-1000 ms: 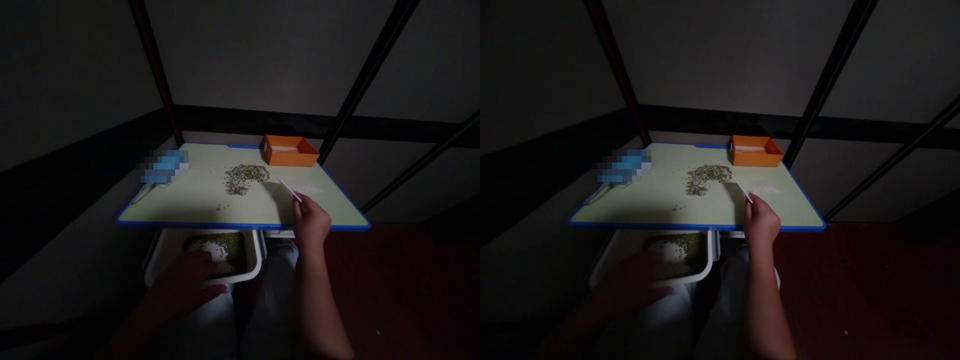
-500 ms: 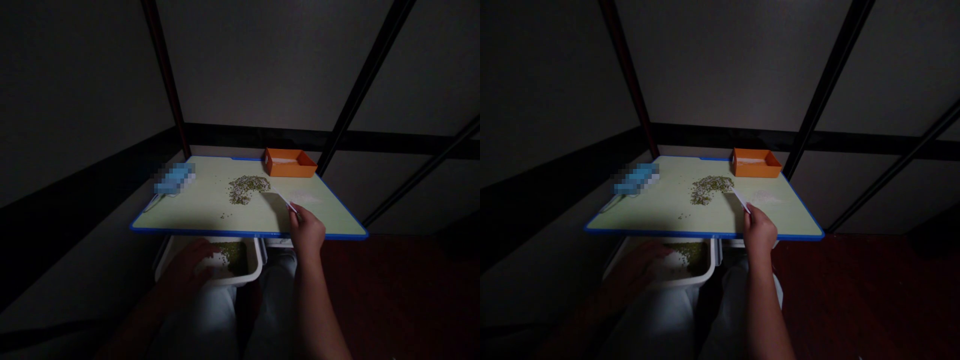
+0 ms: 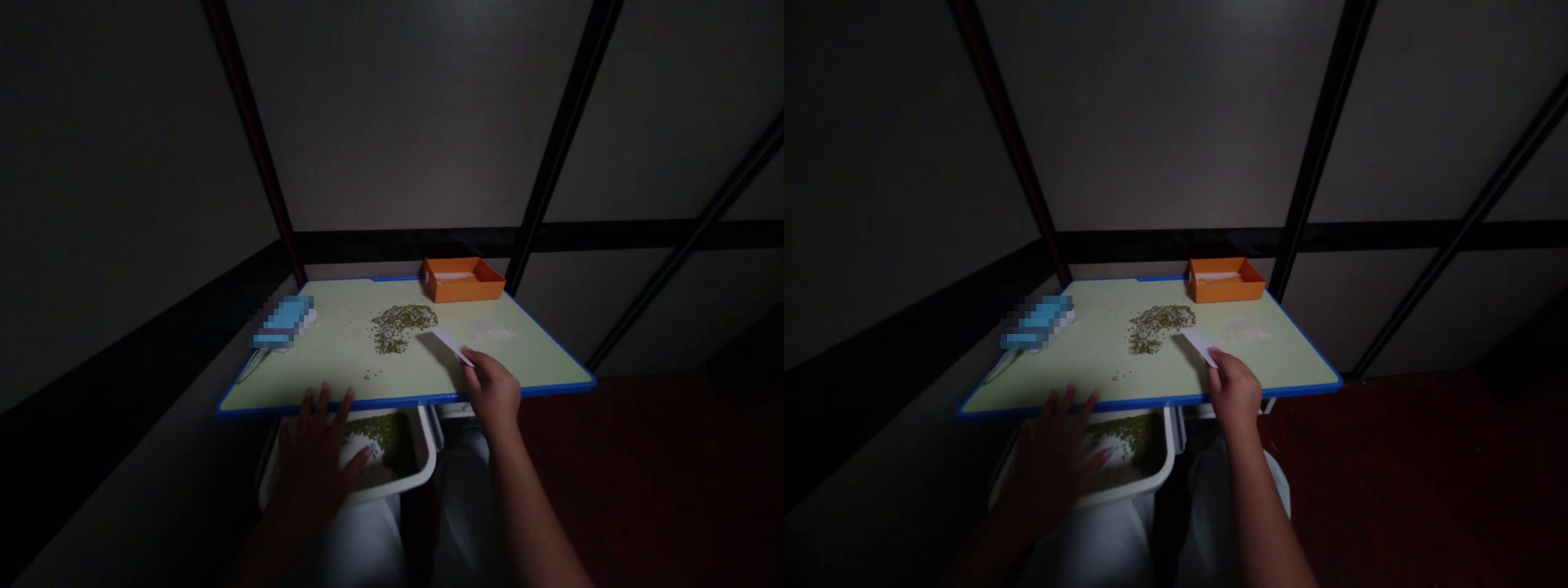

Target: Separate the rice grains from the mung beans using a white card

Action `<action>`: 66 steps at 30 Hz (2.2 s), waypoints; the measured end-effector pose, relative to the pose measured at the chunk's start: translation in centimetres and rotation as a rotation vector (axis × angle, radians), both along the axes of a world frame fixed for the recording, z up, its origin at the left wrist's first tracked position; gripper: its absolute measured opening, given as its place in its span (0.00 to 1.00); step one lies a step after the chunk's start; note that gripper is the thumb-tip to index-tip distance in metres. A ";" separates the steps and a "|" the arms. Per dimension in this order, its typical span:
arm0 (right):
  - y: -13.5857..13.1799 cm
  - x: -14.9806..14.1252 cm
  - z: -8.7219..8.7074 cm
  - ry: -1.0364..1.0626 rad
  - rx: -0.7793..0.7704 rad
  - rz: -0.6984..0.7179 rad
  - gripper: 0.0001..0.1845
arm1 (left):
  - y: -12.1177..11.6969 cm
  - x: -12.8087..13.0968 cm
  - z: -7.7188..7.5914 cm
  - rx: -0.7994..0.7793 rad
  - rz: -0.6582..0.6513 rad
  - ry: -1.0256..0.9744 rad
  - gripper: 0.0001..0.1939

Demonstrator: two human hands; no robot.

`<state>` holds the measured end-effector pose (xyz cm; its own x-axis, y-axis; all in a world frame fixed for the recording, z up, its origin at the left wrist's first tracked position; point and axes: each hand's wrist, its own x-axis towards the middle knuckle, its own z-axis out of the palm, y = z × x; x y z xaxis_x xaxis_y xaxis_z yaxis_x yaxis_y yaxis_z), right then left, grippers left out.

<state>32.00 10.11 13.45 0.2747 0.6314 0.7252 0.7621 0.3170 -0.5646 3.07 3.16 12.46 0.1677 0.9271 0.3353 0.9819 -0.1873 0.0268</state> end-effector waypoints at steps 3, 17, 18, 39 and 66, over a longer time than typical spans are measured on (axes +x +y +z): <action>0.2 -0.5 -0.3 -0.033 0.011 0.002 0.17 | 0.0 0.1 0.6 -0.019 -0.016 0.028 0.33; 1.0 -0.2 -0.9 0.033 0.055 0.031 0.16 | -0.2 0.9 3.5 -0.112 -0.008 0.101 0.39; 0.9 -0.2 -0.8 0.059 0.066 0.046 0.15 | -0.2 0.9 3.3 -0.108 -0.002 0.095 0.38; 4.9 -6.5 3.2 0.685 0.068 0.356 0.09 | -0.3 -1.0 0.8 0.003 -0.075 0.113 0.37; 3.2 -5.2 3.4 0.619 -0.091 0.689 0.07 | -0.2 -0.2 2.0 -0.179 -0.003 0.086 0.40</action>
